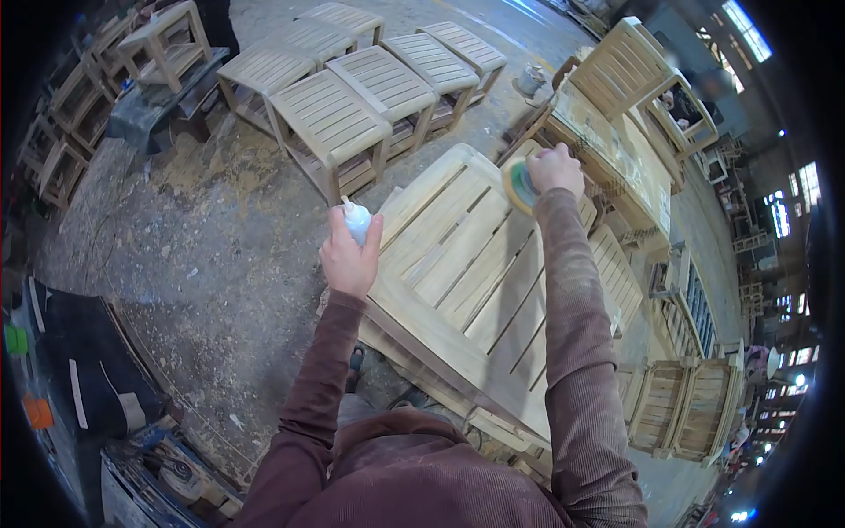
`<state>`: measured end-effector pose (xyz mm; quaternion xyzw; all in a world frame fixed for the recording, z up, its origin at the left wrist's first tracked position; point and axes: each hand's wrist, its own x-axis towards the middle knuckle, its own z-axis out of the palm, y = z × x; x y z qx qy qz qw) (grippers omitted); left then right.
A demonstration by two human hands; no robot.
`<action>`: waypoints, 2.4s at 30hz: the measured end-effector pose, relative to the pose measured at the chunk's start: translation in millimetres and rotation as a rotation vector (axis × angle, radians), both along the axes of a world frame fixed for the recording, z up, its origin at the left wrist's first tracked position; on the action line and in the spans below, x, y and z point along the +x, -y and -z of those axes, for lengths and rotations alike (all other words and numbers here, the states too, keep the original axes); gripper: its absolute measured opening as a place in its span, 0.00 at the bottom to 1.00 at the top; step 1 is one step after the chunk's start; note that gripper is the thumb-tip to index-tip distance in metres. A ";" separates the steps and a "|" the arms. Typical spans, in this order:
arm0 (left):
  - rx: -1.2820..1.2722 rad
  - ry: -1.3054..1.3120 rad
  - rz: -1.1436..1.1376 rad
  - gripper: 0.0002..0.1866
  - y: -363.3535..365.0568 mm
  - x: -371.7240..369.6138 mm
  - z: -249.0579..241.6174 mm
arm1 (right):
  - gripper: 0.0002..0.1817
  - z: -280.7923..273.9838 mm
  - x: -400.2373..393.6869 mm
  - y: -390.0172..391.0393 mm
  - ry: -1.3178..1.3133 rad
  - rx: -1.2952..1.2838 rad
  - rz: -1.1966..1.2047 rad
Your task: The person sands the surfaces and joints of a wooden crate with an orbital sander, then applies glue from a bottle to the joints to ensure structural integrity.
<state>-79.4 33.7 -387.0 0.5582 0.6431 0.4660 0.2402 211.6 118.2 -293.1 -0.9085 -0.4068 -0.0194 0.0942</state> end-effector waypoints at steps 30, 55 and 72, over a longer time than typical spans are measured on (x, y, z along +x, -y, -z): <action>0.032 0.065 0.000 0.23 -1.9 2.5 -1.5 | 0.27 -2.3 2.7 26.8 0.062 -0.009 -0.121; -0.079 0.350 0.113 0.15 23.4 -28.8 20.6 | 0.16 -32.0 61.1 148.7 -0.019 -0.073 0.168; -0.062 0.455 0.188 0.11 17.4 -29.9 24.3 | 0.21 3.6 -65.2 -6.5 -0.108 0.135 -0.182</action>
